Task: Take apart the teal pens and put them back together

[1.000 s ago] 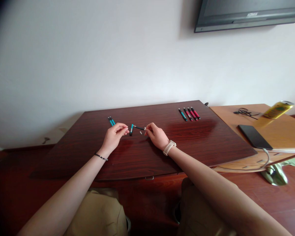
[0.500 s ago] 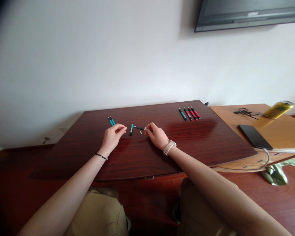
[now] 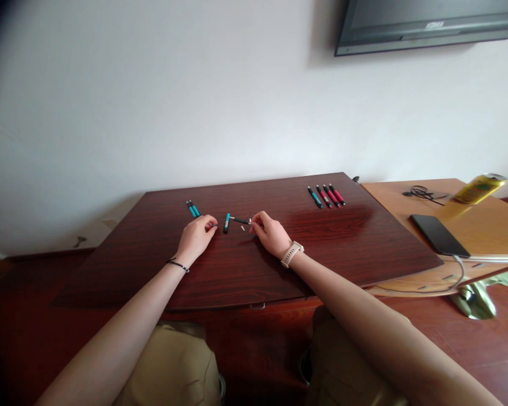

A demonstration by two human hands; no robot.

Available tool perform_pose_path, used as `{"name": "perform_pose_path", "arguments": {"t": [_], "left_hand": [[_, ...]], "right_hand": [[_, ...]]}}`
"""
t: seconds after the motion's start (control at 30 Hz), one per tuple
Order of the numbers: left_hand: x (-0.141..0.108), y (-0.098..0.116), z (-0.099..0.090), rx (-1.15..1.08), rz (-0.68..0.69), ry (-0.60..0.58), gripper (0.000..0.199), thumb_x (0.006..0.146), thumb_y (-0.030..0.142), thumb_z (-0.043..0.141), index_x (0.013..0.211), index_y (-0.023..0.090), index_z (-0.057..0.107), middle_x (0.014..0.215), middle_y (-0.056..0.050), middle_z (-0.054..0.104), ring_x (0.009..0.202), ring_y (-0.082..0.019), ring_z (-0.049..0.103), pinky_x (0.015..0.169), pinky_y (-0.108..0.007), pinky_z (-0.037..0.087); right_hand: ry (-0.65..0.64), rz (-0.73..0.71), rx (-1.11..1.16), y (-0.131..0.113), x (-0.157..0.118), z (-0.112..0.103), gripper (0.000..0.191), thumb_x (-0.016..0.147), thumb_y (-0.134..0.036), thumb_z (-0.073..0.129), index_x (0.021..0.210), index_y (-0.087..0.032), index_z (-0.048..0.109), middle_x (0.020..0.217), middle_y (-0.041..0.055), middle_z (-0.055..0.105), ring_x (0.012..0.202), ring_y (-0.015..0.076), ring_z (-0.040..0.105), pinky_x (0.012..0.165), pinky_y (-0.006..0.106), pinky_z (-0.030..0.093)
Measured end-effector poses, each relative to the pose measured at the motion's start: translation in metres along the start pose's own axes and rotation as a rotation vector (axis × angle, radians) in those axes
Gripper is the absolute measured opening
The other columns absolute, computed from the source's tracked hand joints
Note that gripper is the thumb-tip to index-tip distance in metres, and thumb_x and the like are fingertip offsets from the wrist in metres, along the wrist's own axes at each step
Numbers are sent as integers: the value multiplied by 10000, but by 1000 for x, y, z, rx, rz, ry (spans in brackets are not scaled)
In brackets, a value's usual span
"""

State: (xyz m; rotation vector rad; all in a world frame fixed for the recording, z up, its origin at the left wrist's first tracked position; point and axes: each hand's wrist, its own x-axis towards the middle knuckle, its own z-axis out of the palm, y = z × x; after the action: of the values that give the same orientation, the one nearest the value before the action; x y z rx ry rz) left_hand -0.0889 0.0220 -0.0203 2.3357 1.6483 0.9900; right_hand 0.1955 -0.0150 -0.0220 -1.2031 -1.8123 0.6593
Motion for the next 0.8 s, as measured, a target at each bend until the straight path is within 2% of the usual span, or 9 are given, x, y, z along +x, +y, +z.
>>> {"name": "perform_pose_path", "arguments": {"t": [0.17,0.37,0.8], "left_hand": [[2,5,-2,41,44,-20,142,931,157,663,920,261,759,946,-58,730,854,-247,691,822,-353,519],[3,7,-3,27,3,-59,151,939,161,654,980,245,772,1004,-65,744,901,-247,722,844,-364,538],[2,0,-2,-41,12,-28,151,916,167,658,956,254,774,984,-60,758,856,-234,729,844,-362,562]], "right_hand": [[12,6,-2,0,0,-1,85,1043,-337,551,1015,-263,584,916,13,799,822,212,729,806,335,505],[16,25,7,-1,0,-1,84,1037,-332,557,1006,-260,588,901,8,795,815,209,728,796,330,498],[61,26,-21,3,4,-6,96,1031,-343,556,998,-261,591,907,20,795,784,213,707,764,326,486]]}}
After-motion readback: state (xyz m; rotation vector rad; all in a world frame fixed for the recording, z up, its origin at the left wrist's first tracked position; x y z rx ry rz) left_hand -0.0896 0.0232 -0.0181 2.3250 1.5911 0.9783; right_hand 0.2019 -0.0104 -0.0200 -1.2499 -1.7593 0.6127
